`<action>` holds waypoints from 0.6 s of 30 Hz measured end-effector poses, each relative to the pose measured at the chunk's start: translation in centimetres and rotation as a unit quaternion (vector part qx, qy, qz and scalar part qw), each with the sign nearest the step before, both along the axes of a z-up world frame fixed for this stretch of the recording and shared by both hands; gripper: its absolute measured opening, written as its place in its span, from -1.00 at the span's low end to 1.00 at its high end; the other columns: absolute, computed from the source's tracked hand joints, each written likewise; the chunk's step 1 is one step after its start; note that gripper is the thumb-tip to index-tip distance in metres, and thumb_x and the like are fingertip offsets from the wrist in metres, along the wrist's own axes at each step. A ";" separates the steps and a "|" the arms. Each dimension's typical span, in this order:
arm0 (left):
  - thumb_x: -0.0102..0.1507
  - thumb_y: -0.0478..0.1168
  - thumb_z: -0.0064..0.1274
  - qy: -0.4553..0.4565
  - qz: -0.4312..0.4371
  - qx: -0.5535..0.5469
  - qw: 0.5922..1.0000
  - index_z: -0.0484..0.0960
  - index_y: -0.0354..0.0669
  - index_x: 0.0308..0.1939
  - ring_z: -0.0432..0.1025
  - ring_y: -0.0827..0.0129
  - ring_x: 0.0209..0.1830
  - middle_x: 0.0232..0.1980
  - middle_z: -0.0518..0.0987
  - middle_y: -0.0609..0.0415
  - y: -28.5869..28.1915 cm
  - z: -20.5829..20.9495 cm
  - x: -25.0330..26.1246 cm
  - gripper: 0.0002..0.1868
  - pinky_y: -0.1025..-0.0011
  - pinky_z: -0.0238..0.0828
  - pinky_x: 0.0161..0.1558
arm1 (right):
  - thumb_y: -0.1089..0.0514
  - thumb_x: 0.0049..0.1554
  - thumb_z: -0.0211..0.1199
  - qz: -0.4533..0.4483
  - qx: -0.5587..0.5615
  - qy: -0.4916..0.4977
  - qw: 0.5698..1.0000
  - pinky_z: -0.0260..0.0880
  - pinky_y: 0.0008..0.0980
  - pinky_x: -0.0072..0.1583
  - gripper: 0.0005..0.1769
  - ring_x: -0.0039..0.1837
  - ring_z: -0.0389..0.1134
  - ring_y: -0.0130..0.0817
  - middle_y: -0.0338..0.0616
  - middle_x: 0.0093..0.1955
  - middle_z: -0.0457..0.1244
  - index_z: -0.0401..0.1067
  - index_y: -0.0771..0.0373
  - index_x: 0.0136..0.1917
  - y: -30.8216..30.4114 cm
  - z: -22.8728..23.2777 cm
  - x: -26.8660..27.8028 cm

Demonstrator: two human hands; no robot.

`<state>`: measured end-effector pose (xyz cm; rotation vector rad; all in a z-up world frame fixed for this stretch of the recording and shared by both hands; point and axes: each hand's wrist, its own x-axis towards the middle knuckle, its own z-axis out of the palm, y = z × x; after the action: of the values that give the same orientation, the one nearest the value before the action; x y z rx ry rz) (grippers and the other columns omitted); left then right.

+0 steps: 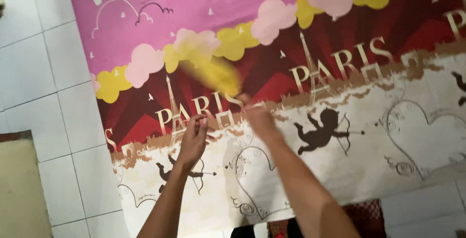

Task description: The person uses a yellow duster to wipe the surface of a pink patterned bedsheet and then dusts a black checkered pillow. The person places the pillow back on the bed after dusting.

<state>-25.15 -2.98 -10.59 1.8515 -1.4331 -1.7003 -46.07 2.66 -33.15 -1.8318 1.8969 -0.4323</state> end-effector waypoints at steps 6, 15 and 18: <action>0.40 0.13 -0.18 0.004 0.002 -0.020 1.000 0.41 -0.09 0.25 0.52 0.42 -0.28 -0.17 0.62 0.06 -0.3 -0.3 -2.3 -0.52 0.42 0.45 -0.25 | -0.33 0.24 0.05 -0.090 0.216 -0.112 0.966 0.45 0.00 0.08 -0.38 0.05 0.44 0.14 0.22 -0.09 0.38 0.39 0.08 0.37 -6.1 4.6 -2.2; 0.42 0.12 -0.21 -0.014 -0.072 -0.029 0.997 0.43 -0.12 0.23 0.47 0.45 -0.31 -0.23 0.63 0.07 -2.0 -2.2 -10.9 -0.52 0.45 0.40 -0.30 | 0.08 0.44 0.02 -0.575 0.065 -0.336 0.743 0.42 -0.15 0.12 -0.66 0.17 0.39 -0.01 0.18 0.19 0.35 0.44 0.35 0.28 -4.0 -7.8 -25.8; 0.41 0.12 -0.19 0.012 -0.067 -0.009 0.998 0.41 -0.11 0.25 0.45 0.43 -0.31 -0.20 0.64 0.03 -1.2 -3.8 -16.4 -0.52 0.41 0.38 -0.31 | 0.11 0.40 0.01 -0.520 -0.047 -0.277 0.807 0.43 -0.13 0.10 -0.68 0.12 0.40 0.04 0.20 0.11 0.37 0.47 0.34 0.21 -1.0 -7.4 -26.9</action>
<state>-41.57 -4.20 -14.38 1.7545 -1.5898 -1.7580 -72.94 1.64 -40.50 -0.3951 2.2470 -1.2564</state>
